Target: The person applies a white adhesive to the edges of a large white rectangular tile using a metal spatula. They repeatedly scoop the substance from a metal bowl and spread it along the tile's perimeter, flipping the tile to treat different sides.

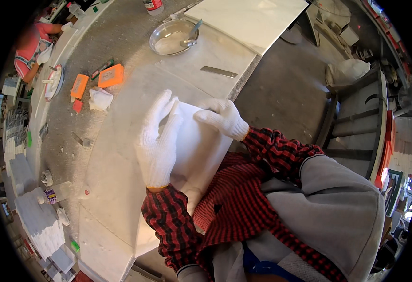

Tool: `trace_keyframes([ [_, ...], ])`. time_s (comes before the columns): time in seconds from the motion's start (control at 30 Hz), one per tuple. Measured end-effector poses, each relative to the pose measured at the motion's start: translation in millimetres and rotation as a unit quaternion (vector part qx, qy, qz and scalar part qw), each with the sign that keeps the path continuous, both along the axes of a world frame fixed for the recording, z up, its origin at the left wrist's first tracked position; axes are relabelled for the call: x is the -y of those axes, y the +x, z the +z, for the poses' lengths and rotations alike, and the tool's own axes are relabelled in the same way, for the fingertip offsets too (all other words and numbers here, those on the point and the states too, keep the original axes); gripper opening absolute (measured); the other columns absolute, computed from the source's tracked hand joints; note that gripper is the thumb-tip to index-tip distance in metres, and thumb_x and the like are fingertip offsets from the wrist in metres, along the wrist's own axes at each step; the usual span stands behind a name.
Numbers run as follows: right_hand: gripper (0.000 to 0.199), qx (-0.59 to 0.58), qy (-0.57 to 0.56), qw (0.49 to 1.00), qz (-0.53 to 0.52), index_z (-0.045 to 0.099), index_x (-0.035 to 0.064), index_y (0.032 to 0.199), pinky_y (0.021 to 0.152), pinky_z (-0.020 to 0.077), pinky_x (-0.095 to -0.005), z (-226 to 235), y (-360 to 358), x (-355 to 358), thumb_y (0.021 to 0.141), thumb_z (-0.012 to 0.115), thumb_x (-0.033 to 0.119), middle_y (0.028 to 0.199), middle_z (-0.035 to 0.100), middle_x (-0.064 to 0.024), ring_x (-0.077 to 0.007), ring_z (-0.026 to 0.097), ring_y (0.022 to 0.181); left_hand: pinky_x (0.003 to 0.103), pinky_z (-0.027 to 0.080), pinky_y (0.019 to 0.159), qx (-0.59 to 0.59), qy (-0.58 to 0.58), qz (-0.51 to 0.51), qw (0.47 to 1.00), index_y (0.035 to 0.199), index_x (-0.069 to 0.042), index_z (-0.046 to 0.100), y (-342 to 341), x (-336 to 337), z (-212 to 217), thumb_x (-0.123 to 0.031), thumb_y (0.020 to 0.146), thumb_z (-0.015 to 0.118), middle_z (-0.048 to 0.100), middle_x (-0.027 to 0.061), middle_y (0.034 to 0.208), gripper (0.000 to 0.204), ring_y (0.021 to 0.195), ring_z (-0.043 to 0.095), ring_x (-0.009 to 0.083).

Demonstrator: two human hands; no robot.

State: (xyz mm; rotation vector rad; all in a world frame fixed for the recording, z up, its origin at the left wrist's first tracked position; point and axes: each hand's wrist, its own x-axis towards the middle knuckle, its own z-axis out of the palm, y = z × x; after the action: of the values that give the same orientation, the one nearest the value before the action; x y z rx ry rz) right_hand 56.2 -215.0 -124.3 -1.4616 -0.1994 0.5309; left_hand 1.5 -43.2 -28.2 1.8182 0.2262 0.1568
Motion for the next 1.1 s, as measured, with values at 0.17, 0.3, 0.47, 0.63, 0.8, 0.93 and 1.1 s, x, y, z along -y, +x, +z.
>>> trace_keyframes([
  [0.17,0.034,0.044,-0.023,0.998,0.025,0.071,-0.0011,0.110,0.084,0.0525,-0.0285,-7,4,9,0.091,0.074,0.027,0.101,0.074,-0.0083,-0.0108,0.065,0.093,0.032,0.048,0.100,0.010,0.018,-0.001,1.000,0.134,0.000,0.059,-2,7,-6,-0.011,0.096,0.063,0.066,0.0142,0.128,0.040,0.120,0.062,0.0197],
  [0.3,0.034,0.192,-0.129,0.972,0.037,0.073,0.0013,0.106,0.082,0.0539,-0.0301,-8,13,21,0.090,0.074,0.030,0.098,0.074,-0.0130,-0.0169,0.070,0.089,0.031,0.047,0.101,0.006,0.048,-0.024,0.999,0.134,0.001,0.058,5,10,-12,-0.011,0.096,0.064,0.066,0.0142,0.129,0.041,0.120,0.062,0.0193],
  [0.47,0.035,0.292,-0.171,0.938,0.072,0.074,0.0029,0.104,0.082,0.0547,-0.0334,-5,27,27,0.090,0.071,0.035,0.098,0.073,-0.0156,-0.0238,0.071,0.088,0.030,0.047,0.101,0.006,0.066,-0.030,0.997,0.135,0.003,0.056,3,8,-11,-0.011,0.096,0.064,0.064,0.0144,0.131,0.043,0.122,0.060,0.0185],
  [0.63,0.039,0.277,-0.107,0.953,-0.058,0.073,0.0044,0.106,0.082,0.0543,-0.0363,-7,57,27,0.093,0.066,0.040,0.093,0.073,-0.0149,-0.0261,0.070,0.086,0.029,0.047,0.101,0.004,0.023,-0.029,0.999,0.137,0.003,0.056,5,10,-14,-0.010,0.096,0.063,0.065,0.0143,0.130,0.043,0.122,0.060,0.0182],
  [0.8,0.048,0.318,-0.236,0.908,-0.138,0.062,0.0108,0.127,0.080,0.0534,-0.0399,24,104,8,0.094,0.060,0.046,0.099,0.072,-0.0141,-0.0318,0.069,0.093,0.029,0.046,0.101,0.033,0.051,-0.039,0.997,0.138,0.003,0.055,4,8,-19,-0.010,0.097,0.063,0.065,0.0145,0.130,0.043,0.122,0.060,0.0179],
  [0.93,0.056,0.385,-0.359,0.837,-0.149,0.056,0.0161,0.135,0.081,0.0530,-0.0439,14,147,-4,0.093,0.055,0.053,0.099,0.073,-0.0144,-0.0343,0.068,0.098,0.029,0.046,0.101,0.029,0.059,-0.038,0.997,0.137,0.003,0.055,6,10,-16,-0.010,0.096,0.062,0.066,0.0143,0.128,0.043,0.121,0.060,0.0173],
  [1.1,0.051,0.360,-0.372,0.850,-0.097,0.064,0.0188,0.128,0.084,0.0520,-0.0441,14,168,-19,0.091,0.056,0.053,0.105,0.072,-0.0154,-0.0345,0.067,0.099,0.029,0.046,0.101,0.017,0.061,-0.030,0.998,0.137,0.002,0.056,6,11,-15,-0.009,0.095,0.063,0.066,0.0142,0.127,0.044,0.121,0.061,0.0172],
])
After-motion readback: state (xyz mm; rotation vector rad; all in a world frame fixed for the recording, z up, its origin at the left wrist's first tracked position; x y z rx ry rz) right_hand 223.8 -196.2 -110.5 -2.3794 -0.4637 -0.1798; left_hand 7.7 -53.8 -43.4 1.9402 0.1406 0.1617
